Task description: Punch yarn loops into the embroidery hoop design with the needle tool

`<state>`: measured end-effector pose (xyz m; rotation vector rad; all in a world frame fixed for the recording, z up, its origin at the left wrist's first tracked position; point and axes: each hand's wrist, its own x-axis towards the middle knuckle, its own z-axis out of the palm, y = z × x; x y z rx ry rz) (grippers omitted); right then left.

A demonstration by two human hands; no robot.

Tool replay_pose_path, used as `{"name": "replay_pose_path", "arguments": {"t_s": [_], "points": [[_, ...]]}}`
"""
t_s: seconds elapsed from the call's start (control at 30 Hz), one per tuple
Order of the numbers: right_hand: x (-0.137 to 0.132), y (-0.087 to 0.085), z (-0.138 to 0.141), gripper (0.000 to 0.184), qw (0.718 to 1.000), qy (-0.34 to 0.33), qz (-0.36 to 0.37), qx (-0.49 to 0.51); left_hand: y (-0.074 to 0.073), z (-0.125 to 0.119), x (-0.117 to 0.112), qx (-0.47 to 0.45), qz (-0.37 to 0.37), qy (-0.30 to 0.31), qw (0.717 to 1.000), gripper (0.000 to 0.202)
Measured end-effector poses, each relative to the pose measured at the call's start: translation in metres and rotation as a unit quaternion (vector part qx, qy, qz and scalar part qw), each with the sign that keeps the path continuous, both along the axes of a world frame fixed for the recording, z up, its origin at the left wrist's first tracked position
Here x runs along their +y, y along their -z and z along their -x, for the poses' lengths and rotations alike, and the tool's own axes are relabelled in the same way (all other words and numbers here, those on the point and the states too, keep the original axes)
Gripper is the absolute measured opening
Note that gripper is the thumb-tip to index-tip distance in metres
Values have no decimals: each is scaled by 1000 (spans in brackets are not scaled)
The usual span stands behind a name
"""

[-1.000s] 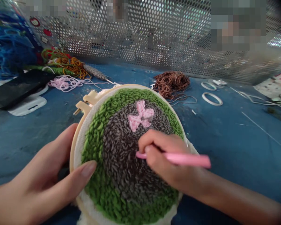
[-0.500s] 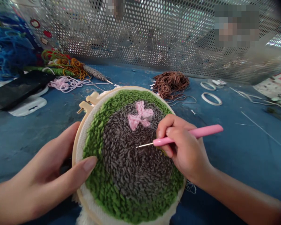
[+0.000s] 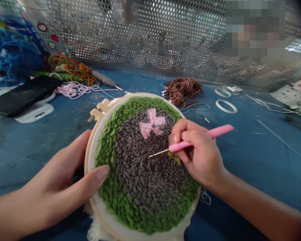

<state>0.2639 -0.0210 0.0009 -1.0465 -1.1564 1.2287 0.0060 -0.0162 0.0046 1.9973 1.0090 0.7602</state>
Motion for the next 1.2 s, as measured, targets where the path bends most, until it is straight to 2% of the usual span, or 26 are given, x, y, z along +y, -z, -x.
{"name": "replay_pose_path", "arguments": {"t_s": [0.17, 0.27, 0.43, 0.53, 0.63, 0.67, 0.73, 0.8, 0.83, 0.93, 1.1, 1.2], "points": [[-2, 0, 1, 22, 1000, -16, -2, -23, 0, 1, -2, 3, -3, -1, 1000, 56], [-5, -5, 3, 22, 993, -42, -25, -109, 1, 1, -5, -5, -17, 5, 1000, 61], [-11, -14, 7, 18, 954, -76, -128, -260, 3, 1, -7, -3, -24, 2, 1000, 59], [-12, -11, 12, 15, 926, -89, -173, -323, 3, 0, -6, -7, -20, 22, 1000, 57], [-11, -7, 17, 12, 900, -124, -212, -360, 3, -1, -8, 2, -42, 0, 999, 58], [-10, -6, 17, 11, 904, -136, -201, -352, 2, -1, -9, 7, -44, -8, 999, 58], [-7, -5, 14, 12, 941, -132, -132, -284, 1, -2, -10, 10, -40, -10, 999, 57], [-3, -5, 7, 18, 981, -101, -53, -155, 0, -3, -10, 1, -34, -7, 999, 55], [-1, -4, 4, 21, 992, -77, -32, -89, -1, -3, -10, -5, -32, -9, 999, 54], [3, -2, -2, 23, 1000, -22, -12, 16, -2, -4, -9, -6, -21, -18, 1000, 53], [4, 2, -2, 24, 1000, 7, -29, 1, -2, -2, -8, 5, -17, -7, 1000, 53], [2, 1, -2, 25, 999, -4, -39, -24, -1, 0, -6, 10, -24, 1, 1000, 56]]}}
